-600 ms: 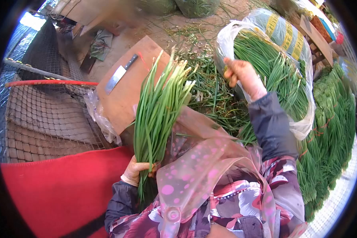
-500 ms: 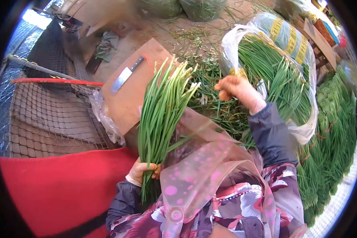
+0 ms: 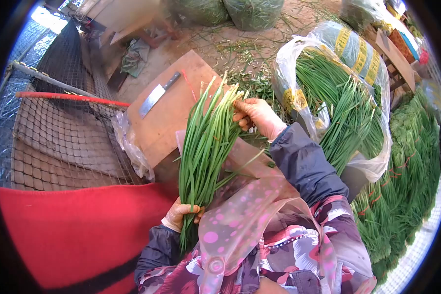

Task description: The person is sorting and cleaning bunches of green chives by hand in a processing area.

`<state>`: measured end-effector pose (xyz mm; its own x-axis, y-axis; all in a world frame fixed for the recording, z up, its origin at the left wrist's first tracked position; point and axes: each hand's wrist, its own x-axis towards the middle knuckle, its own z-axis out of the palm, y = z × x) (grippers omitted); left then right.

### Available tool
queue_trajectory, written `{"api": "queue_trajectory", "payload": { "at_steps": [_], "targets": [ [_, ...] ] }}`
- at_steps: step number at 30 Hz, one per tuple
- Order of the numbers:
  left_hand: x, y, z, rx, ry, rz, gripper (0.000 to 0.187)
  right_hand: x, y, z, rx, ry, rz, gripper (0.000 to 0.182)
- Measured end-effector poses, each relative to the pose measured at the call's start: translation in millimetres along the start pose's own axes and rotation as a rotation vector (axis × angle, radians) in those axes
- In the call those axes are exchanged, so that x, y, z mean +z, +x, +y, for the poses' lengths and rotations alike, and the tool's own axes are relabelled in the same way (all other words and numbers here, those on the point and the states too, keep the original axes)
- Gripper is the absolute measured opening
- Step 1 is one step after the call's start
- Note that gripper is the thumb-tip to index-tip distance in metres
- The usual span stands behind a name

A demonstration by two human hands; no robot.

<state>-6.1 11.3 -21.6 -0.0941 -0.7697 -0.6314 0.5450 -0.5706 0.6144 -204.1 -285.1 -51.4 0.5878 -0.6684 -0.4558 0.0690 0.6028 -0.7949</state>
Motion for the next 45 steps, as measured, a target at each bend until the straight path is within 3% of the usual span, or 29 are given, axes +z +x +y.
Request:
{"api": "queue_trajectory", "payload": {
  "at_steps": [2,6,7,8,9,11,13,14,15,16,17,18,19,20,21,24,27,29,31,34,36,37,38,39,40,41,43,45],
  "targets": [
    [-10,2,-10,0.002,-0.078,-0.008,0.049,2,6,5,0.041,0.043,-0.005,0.026],
    [-29,7,-22,-0.041,-0.247,-0.064,0.049,-24,8,6,-0.227,0.788,-0.169,0.017],
    [-32,7,-25,-0.038,-0.256,-0.059,0.049,-42,10,-6,-0.38,0.768,-0.202,0.015],
    [-35,5,-27,-0.031,-0.277,-0.047,0.049,-66,5,-24,-0.368,0.937,-0.248,0.015],
    [-38,3,-28,-0.024,-0.298,-0.036,0.049,-89,-5,-45,-0.555,0.861,-0.258,0.013],
    [-42,2,-27,-0.05,-0.315,-0.057,0.049,-119,-42,-85,-0.762,0.841,-0.158,0.008],
    [-40,3,-26,-0.073,-0.335,-0.079,0.049,-129,-77,-105,-0.724,0.348,0.08,0.006],
    [-36,2,-23,-0.052,-0.29,-0.047,0.049,-99,-91,-109,-0.558,-0.283,0.335,0.009],
    [-31,1,-21,-0.03,-0.246,-0.014,0.049,-100,-83,-96,-0.168,-0.79,0.211,0.024],
    [-28,1,-20,-0.023,-0.256,-0.012,0.049,-82,-77,-80,0.15,-1.386,0.147,0.027],
    [-25,0,-16,-0.034,-0.227,-0.012,0.048,-70,-70,-61,0.163,-1.892,0.124,0.027],
    [-23,4,-14,-0.041,-0.202,-0.018,0.048,-77,-65,-33,-0.302,-1.688,0.267,0.025],
    [-22,6,-14,-0.035,-0.213,-0.016,0.048,-42,-64,-42,-0.081,-1.174,0.216,0.03],
    [-22,5,-15,-0.035,-0.199,-0.012,0.046,-14,-64,-40,-0.093,-0.784,0.108,0.025],
    [-21,4,-15,-0.034,-0.181,-0.007,0.045,15,-65,-38,-0.12,-0.663,0.059,0.02],
    [-4,3,-12,0.028,-0.127,0.093,0.041,59,-47,-6,-0.387,-0.836,0.009,0.024],
    [-1,1,-14,0.043,-0.099,0.121,0.038,81,-38,2,-0.402,-1.27,-0.003,0.04],
    [-2,0,-17,0.039,-0.121,0.118,0.038,76,-34,4,-0.424,-1.211,-0.043,0.032],
    [-4,2,-17,0.054,-0.138,0.09,0.04,73,-36,-3,-0.053,-0.774,-0.266,0.022],
    [-12,2,-19,0.051,-0.169,0.065,0.045,67,-78,-30,0.182,-0.556,-0.734,0.016],
    [-19,3,-22,0.046,-0.195,0.047,0.047,58,-105,-53,0.217,-0.477,-0.848,0.011],
    [-20,3,-24,0.043,-0.216,0.033,0.05,44,-116,-65,0.128,-0.491,-0.872,0.01],
    [-18,2,-24,0.029,-0.257,0.047,0.052,21,-113,-62,-0.194,-0.365,-1.023,0.009],
    [-19,3,-25,0.025,-0.259,0.043,0.052,11,-104,-58,-0.491,-0.048,-1.211,0.008],
    [-22,3,-26,0.028,-0.267,0.042,0.053,5,-96,-70,-0.619,0.136,-1.42,0.006],
    [-23,4,-26,0.031,-0.276,0.041,0.053,-7,-94,-94,-0.621,0.103,-1.581,0.01],
    [-23,5,-26,0.017,-0.299,0.036,0.054,-111,-84,-52,-0.399,0.117,-1.262,0.014],
    [-27,6,-26,-0.025,-0.292,0.008,0.054,-34,-101,-70,0.092,-0.838,-0.142,0.025]
  ]
}}
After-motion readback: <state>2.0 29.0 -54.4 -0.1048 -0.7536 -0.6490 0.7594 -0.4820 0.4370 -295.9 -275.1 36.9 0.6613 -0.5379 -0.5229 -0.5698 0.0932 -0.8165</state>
